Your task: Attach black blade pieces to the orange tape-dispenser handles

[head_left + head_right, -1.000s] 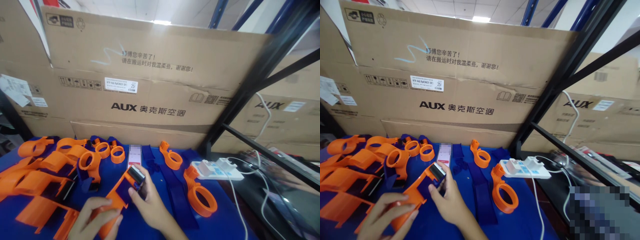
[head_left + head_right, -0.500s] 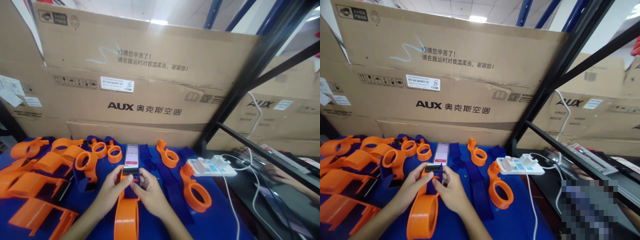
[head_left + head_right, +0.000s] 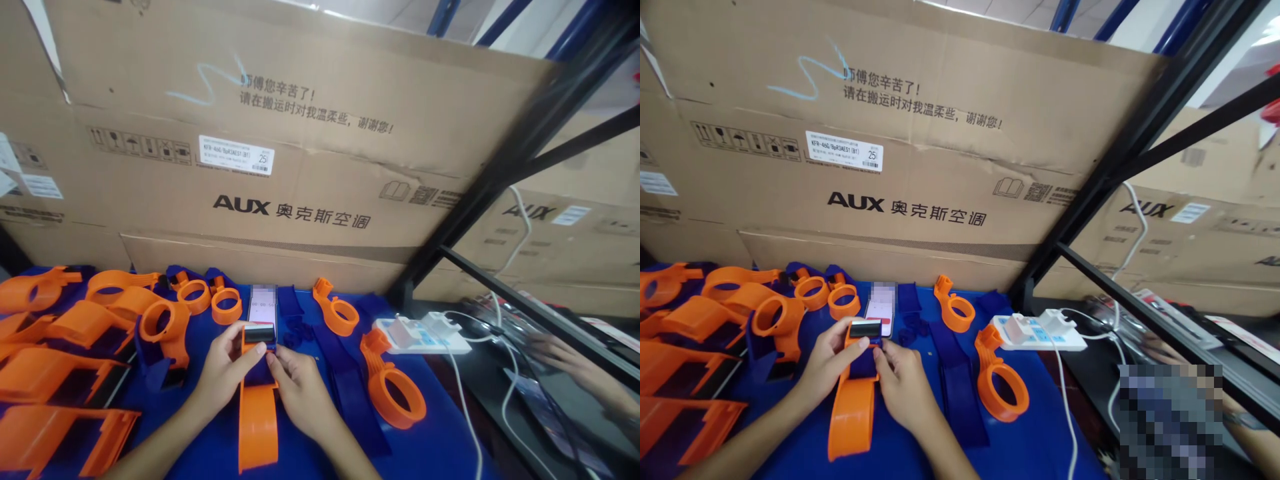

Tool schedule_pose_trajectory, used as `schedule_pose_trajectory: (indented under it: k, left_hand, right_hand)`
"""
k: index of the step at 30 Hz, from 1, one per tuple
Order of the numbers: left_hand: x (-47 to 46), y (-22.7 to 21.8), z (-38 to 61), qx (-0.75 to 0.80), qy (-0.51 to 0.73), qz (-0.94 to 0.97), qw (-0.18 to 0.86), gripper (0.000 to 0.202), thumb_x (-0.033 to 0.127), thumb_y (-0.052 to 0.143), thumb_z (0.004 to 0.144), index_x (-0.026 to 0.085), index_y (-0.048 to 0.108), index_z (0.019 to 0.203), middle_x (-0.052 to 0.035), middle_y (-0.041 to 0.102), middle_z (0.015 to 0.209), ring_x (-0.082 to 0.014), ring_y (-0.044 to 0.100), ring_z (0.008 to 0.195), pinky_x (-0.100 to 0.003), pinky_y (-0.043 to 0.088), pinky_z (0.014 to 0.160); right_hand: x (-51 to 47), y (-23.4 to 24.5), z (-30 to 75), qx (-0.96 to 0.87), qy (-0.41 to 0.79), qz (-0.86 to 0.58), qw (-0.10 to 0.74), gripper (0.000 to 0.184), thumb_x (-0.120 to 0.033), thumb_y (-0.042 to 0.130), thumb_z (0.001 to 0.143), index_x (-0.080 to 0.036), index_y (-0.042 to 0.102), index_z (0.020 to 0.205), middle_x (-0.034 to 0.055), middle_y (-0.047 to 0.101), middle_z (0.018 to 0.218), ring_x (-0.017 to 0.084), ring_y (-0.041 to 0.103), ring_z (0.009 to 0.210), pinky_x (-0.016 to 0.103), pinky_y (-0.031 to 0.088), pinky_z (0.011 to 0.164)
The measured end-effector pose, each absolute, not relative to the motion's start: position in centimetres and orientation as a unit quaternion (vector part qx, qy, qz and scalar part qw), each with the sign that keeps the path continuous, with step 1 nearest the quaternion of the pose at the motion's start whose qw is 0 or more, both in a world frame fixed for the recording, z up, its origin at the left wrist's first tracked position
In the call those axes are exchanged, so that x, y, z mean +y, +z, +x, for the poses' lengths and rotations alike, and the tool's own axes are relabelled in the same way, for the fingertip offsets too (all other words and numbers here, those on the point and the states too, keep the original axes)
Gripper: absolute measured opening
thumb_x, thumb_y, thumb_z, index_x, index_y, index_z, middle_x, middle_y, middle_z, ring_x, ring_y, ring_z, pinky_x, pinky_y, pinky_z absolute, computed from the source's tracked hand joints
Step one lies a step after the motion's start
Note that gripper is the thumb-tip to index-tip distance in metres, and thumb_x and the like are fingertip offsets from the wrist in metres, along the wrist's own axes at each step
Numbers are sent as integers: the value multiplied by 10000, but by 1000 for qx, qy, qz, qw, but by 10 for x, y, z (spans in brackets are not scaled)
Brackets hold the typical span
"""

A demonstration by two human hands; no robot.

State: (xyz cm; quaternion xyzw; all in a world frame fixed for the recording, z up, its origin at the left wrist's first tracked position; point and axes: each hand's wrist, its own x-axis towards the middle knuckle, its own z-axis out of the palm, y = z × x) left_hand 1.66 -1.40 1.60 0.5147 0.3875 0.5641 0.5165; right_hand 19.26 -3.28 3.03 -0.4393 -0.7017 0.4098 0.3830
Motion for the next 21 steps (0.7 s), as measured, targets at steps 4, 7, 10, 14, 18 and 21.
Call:
schedule_pose_trajectory:
  k: [4, 7, 10, 14, 18, 21]
  left_hand:
    - [-16, 17, 15, 385, 567, 495, 534, 303, 376, 793, 828, 202, 771, 1075, -90, 796, 1076, -299, 723, 1035, -361, 546, 932]
    - [-17, 14, 14, 384, 571, 475, 548, 316, 387, 795, 827, 187, 777, 1072, -103, 800, 1085, -307, 723, 1045, -361, 546, 934]
    - [-19, 11, 14, 383, 576, 459, 558, 336, 391, 807, 823, 177, 775, 1079, -116, 796, 1099, -309, 724, 1034, -364, 547, 926]
    - [-24, 9, 12, 380, 580, 446, 566, 332, 394, 815, 823, 172, 773, 1066, -116, 797, 1071, -298, 727, 1012, -354, 546, 916]
    - [-29, 12, 11, 370, 587, 408, 593, 331, 391, 816, 827, 167, 764, 1066, -112, 794, 1028, -278, 733, 967, -321, 559, 844]
    - [-31, 14, 11, 367, 592, 386, 606, 323, 391, 834, 803, 166, 766, 1024, -103, 793, 978, -269, 743, 901, -318, 573, 795]
  right_hand:
    - [-36, 39, 191, -692, 430, -428, 391, 397, -514, 481, 1046, -223, 747, 1093, 6, 701, 827, 194, 629, 744, 273, 515, 715]
    - [-38, 41, 189, -688, 450, -416, 389, 383, -484, 454, 1067, -239, 718, 1196, 22, 731, 945, 217, 665, 865, 306, 538, 826]
    - [-40, 42, 187, -681, 467, -404, 394, 389, -480, 442, 1073, -245, 686, 1266, 36, 742, 1052, 230, 679, 946, 327, 544, 893]
    - [-42, 43, 185, -678, 470, -385, 414, 369, -473, 459, 1070, -255, 688, 1260, 40, 745, 1085, 227, 688, 968, 349, 542, 951]
    - [-45, 43, 183, -682, 460, -387, 417, 368, -492, 475, 1059, -249, 707, 1209, 32, 744, 985, 221, 690, 896, 330, 555, 880]
    - [-47, 40, 181, -676, 454, -401, 420, 392, -530, 484, 1045, -237, 724, 1144, 19, 724, 888, 210, 674, 813, 315, 558, 813]
